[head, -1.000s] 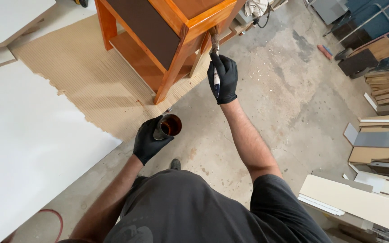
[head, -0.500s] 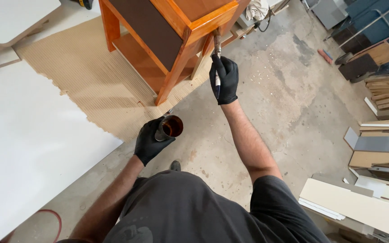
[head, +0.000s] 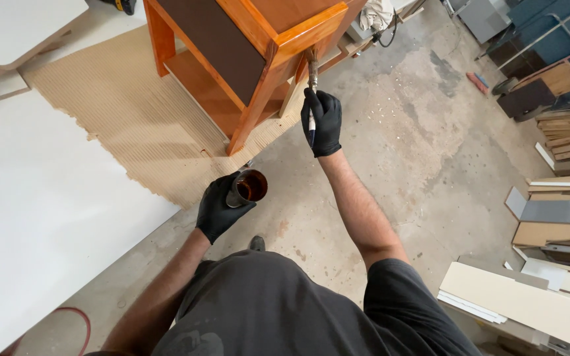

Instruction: Apply wood stain to a wooden cabinet using a paintbrush.

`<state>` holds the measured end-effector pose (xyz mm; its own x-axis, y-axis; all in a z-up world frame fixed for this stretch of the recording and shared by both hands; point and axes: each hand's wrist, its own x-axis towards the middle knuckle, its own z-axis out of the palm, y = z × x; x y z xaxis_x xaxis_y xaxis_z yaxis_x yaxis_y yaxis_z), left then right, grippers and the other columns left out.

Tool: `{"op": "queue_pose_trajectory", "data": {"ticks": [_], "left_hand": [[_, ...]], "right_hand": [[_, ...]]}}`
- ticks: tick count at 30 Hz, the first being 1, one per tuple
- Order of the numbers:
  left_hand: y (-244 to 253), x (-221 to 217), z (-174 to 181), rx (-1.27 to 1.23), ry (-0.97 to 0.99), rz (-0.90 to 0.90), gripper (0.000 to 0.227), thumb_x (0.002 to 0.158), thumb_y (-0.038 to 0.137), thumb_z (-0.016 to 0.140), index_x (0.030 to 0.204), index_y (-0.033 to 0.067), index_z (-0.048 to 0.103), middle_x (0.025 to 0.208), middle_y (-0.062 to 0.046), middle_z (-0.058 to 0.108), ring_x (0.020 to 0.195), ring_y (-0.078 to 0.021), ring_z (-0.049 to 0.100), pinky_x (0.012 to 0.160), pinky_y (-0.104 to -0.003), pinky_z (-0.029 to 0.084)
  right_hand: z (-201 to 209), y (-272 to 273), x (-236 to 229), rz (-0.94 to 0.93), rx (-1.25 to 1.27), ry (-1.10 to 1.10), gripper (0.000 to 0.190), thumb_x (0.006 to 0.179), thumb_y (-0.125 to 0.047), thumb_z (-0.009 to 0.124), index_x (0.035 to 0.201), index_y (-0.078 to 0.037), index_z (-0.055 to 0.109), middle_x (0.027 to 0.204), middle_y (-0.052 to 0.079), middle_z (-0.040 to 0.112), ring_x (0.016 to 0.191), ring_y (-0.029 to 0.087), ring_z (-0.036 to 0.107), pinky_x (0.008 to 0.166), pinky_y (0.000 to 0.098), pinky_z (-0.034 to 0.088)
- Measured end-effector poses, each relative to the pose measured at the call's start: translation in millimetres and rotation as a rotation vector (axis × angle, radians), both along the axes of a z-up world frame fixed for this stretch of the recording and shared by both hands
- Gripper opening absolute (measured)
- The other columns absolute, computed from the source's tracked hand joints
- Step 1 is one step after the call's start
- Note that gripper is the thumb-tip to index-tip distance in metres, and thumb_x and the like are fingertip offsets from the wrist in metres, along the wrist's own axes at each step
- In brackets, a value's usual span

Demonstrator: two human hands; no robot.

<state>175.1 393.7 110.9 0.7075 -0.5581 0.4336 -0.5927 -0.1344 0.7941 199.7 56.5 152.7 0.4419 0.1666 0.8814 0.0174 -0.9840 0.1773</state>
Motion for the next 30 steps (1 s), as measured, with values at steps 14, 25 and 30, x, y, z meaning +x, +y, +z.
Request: {"op": "queue_pose_trajectory", "data": {"ticks": [14, 25, 30], "left_hand": [[-2, 1, 4, -0.044, -0.027, -0.002, 0.069, 0.070, 0.034, 0.096, 0.124, 0.0018, 0.068, 0.105, -0.017, 0.072, 0.103, -0.0348, 0.072, 0.090, -0.044, 0.059], [0, 6, -55, -0.025, -0.085, 0.021, 0.078, 0.068, 0.036, 0.097, 0.130, -0.0005, 0.066, 0.110, -0.018, 0.071, 0.107, -0.0340, 0.070, 0.095, -0.043, 0.056], [-1, 8, -65, -0.041, -0.094, 0.044, 0.078, 0.070, 0.038, 0.097, 0.131, 0.0007, 0.065, 0.111, -0.017, 0.071, 0.107, -0.0343, 0.070, 0.094, -0.043, 0.056]], "right_hand": [[17, 9, -3, 0.011, 0.006, 0.013, 0.034, 0.086, -0.002, 0.068, 0.119, -0.009, 0.072, 0.092, 0.008, 0.059, 0.080, 0.029, 0.063, 0.075, 0.0370, 0.053], [-71, -13, 1, -0.012, 0.037, 0.102, 0.039, 0.082, 0.000, 0.069, 0.120, -0.009, 0.068, 0.094, 0.010, 0.058, 0.082, 0.030, 0.062, 0.074, 0.0390, 0.052], [-91, -12, 3, -0.022, 0.056, 0.150, 0.033, 0.079, 0.000, 0.071, 0.110, -0.009, 0.067, 0.087, 0.009, 0.058, 0.077, 0.031, 0.063, 0.068, 0.0401, 0.051]]}}
